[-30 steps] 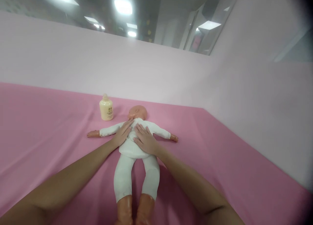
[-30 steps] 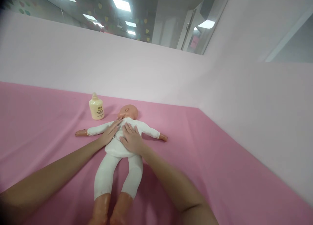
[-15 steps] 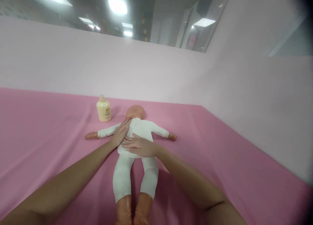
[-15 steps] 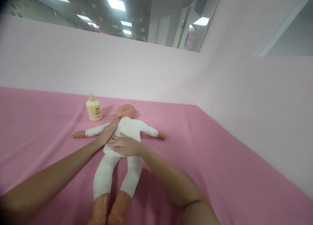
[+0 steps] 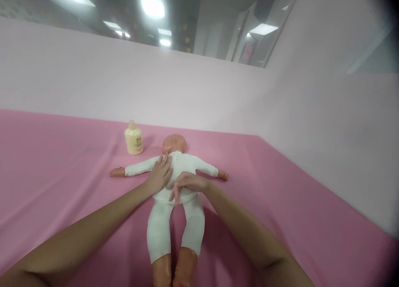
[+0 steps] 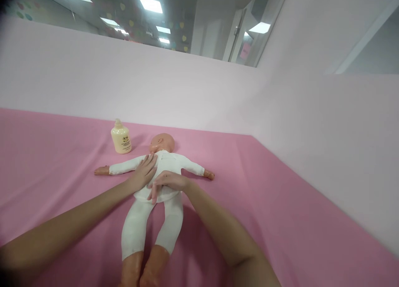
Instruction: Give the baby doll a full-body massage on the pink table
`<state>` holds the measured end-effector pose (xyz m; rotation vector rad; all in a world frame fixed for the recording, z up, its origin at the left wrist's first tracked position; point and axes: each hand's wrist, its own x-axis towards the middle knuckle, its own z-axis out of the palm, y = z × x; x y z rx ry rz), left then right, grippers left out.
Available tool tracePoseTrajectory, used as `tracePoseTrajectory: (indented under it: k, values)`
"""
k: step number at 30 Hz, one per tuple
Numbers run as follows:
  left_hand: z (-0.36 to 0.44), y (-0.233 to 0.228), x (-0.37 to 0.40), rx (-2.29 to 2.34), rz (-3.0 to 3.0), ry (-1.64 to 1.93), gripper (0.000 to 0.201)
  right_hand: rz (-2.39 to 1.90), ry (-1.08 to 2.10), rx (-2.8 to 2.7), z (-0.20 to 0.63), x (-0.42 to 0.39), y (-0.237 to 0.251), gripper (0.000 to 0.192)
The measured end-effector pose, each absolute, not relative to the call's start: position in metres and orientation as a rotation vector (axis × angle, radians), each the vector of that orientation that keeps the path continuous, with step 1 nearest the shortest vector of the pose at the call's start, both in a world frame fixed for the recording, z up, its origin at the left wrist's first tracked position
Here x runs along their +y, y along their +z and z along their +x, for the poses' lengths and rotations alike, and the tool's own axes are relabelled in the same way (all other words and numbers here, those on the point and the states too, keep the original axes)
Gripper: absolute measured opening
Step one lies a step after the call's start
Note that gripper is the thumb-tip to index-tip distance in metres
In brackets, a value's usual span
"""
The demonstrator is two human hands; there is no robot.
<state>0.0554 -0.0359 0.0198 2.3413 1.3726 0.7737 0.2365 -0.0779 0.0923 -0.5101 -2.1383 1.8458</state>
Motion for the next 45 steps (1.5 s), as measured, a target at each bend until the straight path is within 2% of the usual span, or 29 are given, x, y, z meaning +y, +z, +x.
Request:
tracePoseTrajectory:
  k: [4, 9, 13, 17, 21, 24, 27, 32, 36, 43, 45]
  values:
    - [0.065, 0.035, -0.059, 1.437, 2.409, 0.558, 0.062, -0.602, 1.828, -1.709, 0.245, -0.064, 0.072, 0.048]
    - [0.077, 0.046, -0.084, 1.436, 2.514, 0.406, 0.061, -0.713, 1.383, -1.338, 0.245, -0.054, 0.067, 0.035]
    - [0.082, 0.055, -0.103, 1.331, 2.576, 0.252, 0.064, -0.911, 0.798, -1.631, 0.247, -0.051, 0.066, 0.031]
    - [0.08, 0.073, -0.124, 1.182, 2.589, 0.035, 0.072, -1.083, 0.479, -1.976, 0.252, -0.048, 0.055, 0.048]
    - [0.078, 0.093, -0.14, 1.055, 2.527, -0.249, 0.091, -1.243, 0.378, -2.094, 0.253, -0.043, 0.044, 0.06]
    - [0.078, 0.1, -0.142, 1.036, 2.509, -0.352, 0.094, -1.253, 0.316, -2.222, 0.253, -0.042, 0.043, 0.064]
    - [0.077, 0.097, -0.143, 1.035, 2.521, -0.362, 0.094, -1.271, 0.288, -2.314, 0.253, -0.043, 0.046, 0.066]
    - [0.076, 0.08, -0.156, 0.986, 2.594, -0.182, 0.093, -1.269, 0.251, -2.391, 0.251, -0.044, 0.049, 0.063]
    - [0.075, 0.081, -0.163, 0.918, 2.592, -0.241, 0.088, -1.185, 0.228, -2.455, 0.248, -0.048, 0.054, 0.061]
    - [0.066, 0.089, -0.145, 0.838, 2.499, -0.282, 0.086, -0.96, 0.355, -2.441, 0.247, -0.057, 0.064, 0.049]
    - [0.059, 0.087, -0.14, 0.825, 2.491, -0.2, 0.083, -0.936, 0.411, -2.428, 0.246, -0.058, 0.064, 0.048]
